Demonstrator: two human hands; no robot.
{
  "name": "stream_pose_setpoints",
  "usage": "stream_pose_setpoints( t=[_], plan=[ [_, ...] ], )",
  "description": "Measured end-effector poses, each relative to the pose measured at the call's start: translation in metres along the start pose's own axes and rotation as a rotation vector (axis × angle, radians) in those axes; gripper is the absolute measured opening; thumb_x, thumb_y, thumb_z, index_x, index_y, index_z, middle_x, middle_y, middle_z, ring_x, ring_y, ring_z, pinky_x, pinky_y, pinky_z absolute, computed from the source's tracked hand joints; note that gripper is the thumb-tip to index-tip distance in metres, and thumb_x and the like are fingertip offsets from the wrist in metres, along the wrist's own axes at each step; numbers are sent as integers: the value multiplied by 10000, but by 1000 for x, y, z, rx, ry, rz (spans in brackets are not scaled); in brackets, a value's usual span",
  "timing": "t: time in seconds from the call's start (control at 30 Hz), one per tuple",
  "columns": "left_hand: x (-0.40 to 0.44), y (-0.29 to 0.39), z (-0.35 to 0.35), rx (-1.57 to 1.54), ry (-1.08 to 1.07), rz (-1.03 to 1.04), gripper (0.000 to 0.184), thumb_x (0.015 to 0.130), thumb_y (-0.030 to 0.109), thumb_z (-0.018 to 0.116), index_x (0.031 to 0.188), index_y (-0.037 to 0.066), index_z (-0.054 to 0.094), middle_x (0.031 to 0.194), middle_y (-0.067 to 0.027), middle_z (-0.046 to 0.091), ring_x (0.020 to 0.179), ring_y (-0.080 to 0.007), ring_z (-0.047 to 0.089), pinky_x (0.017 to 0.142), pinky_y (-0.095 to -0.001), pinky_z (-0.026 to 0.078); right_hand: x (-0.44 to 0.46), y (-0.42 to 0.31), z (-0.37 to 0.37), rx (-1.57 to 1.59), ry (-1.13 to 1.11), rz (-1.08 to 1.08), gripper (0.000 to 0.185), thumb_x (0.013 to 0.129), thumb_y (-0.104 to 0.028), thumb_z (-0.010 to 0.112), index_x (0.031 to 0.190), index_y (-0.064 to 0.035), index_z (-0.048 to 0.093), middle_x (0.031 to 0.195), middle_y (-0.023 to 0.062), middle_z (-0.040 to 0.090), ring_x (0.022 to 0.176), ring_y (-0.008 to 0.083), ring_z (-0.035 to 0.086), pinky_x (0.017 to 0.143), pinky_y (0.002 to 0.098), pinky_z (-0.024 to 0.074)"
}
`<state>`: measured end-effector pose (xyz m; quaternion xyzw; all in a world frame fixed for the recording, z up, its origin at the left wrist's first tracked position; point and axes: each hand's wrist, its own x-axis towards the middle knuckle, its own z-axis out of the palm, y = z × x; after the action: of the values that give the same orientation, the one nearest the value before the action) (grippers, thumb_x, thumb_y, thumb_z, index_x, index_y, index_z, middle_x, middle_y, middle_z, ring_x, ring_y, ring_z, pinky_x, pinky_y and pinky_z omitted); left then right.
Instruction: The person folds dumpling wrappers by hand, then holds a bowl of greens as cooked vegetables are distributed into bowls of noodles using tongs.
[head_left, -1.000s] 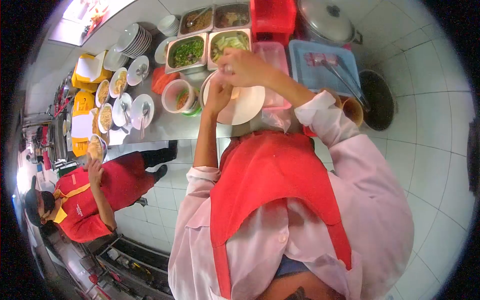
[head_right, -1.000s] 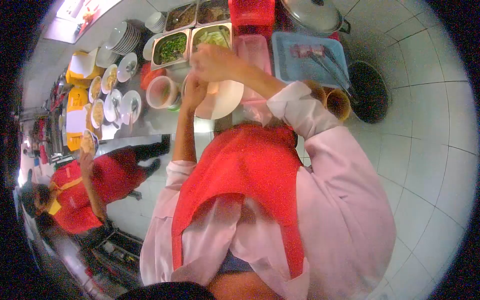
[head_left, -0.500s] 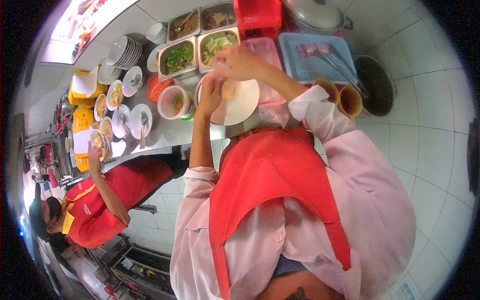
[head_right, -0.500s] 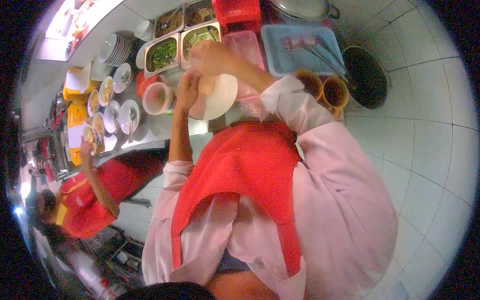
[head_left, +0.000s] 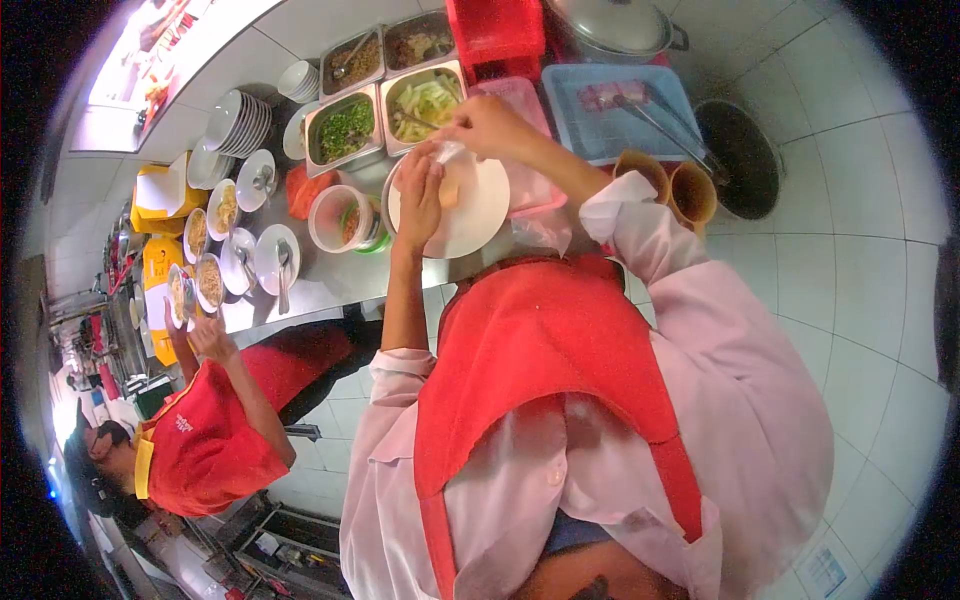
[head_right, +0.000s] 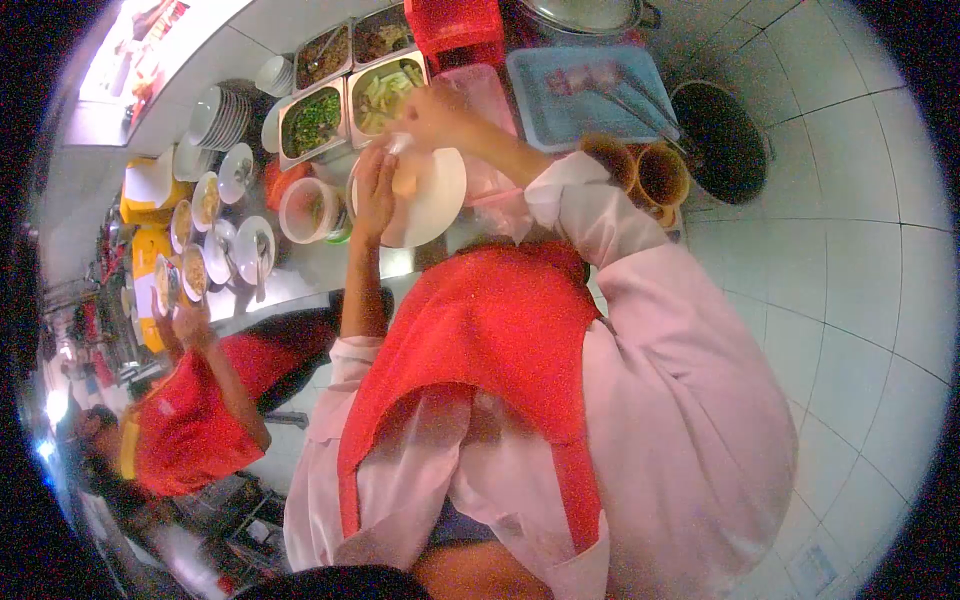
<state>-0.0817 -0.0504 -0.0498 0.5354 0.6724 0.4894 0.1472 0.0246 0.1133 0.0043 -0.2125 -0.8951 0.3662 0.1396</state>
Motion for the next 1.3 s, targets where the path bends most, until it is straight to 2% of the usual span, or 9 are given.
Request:
stream_pose_setpoints(
  t=[0.07,0.13,0.23,0.37,0.57,0.67,0.93,1.1,1.3],
  plan=[
    [1,-7,0,39,-15,1,292,954,162,454,1153,-23,560,1261,-161,510,1229,-313,426,1052,-393,277,1,-3,0,-73,7,8,179,747,-208,661,771,-31,659,782,138,660,747,276,650,649,404,498],
    [2,-6,0,81,-27,-1,277,947,152,457,1138,-14,566,1254,-154,514,1231,-317,425,1059,-404,271,-9,-25,-2,-460,341,-419,217,722,-181,655,914,-79,665,974,117,650,886,262,628,664,404,502],
    [2,-6,6,137,109,164,196,899,84,498,1059,4,576,1234,-159,516,1221,-334,428,1068,-423,264,-24,-32,25,-634,140,-597,314,720,-188,626,1022,-103,631,1117,103,599,999,260,583,681,406,508],
    [-1,-25,-1,4,65,206,282,818,1,539,1097,34,561,1252,-192,489,1238,-382,401,1067,-438,263,-22,-29,34,-302,-144,-367,229,897,-232,521,999,-45,604,911,179,648,792,351,644,669,475,504],
    [-15,8,-3,326,40,151,335,788,36,536,1120,81,542,1414,-188,346,1338,-370,300,1058,-571,144,-20,-36,18,-239,-285,-371,208,905,-187,511,853,-2,594,778,246,619,749,431,603,652,487,473],
    [-15,19,-9,421,88,113,335,809,60,542,1142,88,549,1472,-202,267,1382,-375,237,1073,-573,111,-41,-47,27,40,-293,-163,259,881,-203,526,848,38,615,782,238,630,751,341,653,675,447,492],
    [-24,22,-17,484,60,26,530,823,129,587,1336,253,530,1549,-211,110,1444,-378,77,1087,-602,43,-30,4,31,294,-334,63,208,844,-157,576,769,32,619,723,204,621,683,312,632,656,383,476],
    [-22,2,-15,196,131,58,362,666,229,751,1022,184,709,1515,-139,275,1425,-383,152,1095,-575,124,-28,-41,25,75,-140,-56,102,783,-88,610,775,6,648,712,185,631,672,333,635,651,405,483],
    [-15,0,-12,125,321,81,220,610,233,780,789,133,701,1369,-131,481,1338,-364,346,1080,-511,245,-19,-37,30,-27,-50,-354,76,720,-73,627,752,-9,654,726,174,627,692,368,621,645,442,485]
  ],
)
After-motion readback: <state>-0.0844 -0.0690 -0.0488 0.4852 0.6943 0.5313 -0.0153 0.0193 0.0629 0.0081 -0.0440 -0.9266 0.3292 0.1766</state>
